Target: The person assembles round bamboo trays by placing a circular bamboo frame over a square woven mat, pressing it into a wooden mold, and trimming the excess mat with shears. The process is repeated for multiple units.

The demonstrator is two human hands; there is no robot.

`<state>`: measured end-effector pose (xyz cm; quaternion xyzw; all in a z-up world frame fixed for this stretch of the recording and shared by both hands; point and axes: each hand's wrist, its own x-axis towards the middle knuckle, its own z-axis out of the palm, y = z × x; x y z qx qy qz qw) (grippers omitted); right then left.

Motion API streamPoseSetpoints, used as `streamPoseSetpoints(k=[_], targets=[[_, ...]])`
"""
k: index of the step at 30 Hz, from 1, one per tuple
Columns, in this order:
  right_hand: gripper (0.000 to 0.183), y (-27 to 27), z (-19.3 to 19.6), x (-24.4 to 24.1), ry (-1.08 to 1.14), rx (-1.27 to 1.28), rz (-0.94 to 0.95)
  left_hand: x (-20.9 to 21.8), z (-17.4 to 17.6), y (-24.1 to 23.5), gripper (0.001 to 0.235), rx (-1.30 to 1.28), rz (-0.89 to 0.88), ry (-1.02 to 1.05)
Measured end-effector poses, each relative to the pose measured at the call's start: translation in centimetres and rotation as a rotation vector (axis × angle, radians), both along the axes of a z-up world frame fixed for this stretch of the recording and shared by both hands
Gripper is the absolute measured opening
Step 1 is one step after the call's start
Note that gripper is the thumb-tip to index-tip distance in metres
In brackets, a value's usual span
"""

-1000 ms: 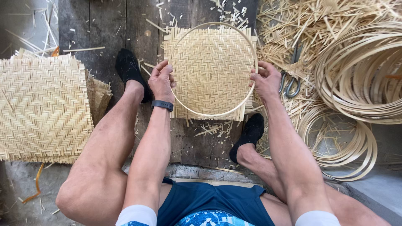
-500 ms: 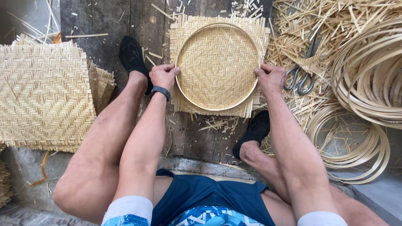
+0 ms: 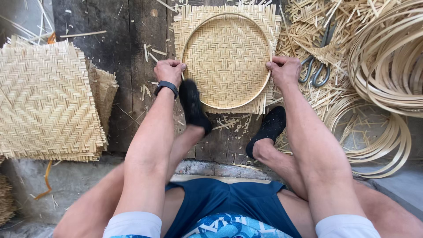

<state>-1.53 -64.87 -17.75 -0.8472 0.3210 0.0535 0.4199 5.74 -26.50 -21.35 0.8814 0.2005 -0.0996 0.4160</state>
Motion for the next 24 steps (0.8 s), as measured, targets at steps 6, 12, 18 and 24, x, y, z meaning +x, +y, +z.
streamPoseSetpoints(k=[6,12,18,24], targets=[[0.025,0.3,0.1,-0.1,-0.052,0.08,-0.016,0.5,0.7,-0.1,0.026,-0.096,0.04,0.033],[0.027,-1.0,-1.4,-0.9,-0.072,0.145,0.027,-0.4,-2.3,0.7,0.023,-0.178,0.023,0.035],[0.028,-0.8,1.8,0.9,0.035,0.097,0.097,0.7,-0.2,1.3,0.019,-0.342,0.037,0.118],[0.077,7.0,6.0,-0.6,-0.175,-0.409,0.722,4.9,5.1,-0.5,0.037,0.229,-0.38,0.278]])
